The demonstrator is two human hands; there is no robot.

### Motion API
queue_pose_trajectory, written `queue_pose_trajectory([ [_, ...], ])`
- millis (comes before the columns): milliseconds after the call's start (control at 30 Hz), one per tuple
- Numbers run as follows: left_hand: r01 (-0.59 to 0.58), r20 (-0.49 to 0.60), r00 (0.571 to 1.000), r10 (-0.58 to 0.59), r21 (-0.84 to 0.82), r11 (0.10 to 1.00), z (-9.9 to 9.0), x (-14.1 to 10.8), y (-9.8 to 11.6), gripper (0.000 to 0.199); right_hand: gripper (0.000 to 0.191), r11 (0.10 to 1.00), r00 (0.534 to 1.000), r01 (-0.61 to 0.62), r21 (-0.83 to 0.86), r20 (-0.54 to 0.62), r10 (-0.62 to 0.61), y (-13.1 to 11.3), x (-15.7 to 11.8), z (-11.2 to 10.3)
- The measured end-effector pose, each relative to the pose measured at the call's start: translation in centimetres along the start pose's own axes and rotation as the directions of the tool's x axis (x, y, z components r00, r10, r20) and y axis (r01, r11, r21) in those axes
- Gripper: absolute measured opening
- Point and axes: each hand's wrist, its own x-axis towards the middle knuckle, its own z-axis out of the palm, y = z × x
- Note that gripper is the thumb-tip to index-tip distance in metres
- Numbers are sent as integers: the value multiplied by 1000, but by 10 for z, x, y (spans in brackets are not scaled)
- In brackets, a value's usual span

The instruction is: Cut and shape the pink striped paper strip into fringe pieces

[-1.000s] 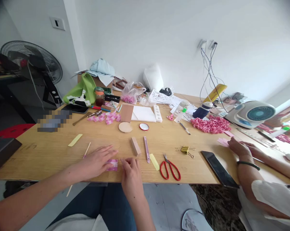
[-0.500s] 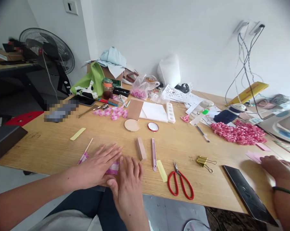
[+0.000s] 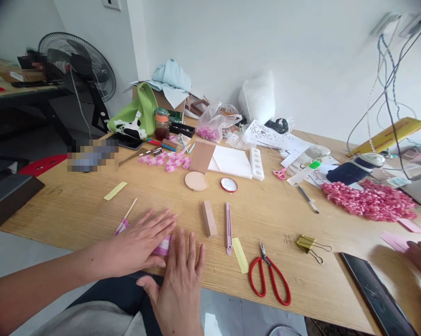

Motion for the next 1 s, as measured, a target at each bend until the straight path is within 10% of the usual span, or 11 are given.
queue_pose_trajectory([
  [1000, -12, 24, 1000, 10, 100, 995, 7, 11, 3, 75, 94, 993, 1000, 29, -113, -1, -30, 3, -3, 7],
])
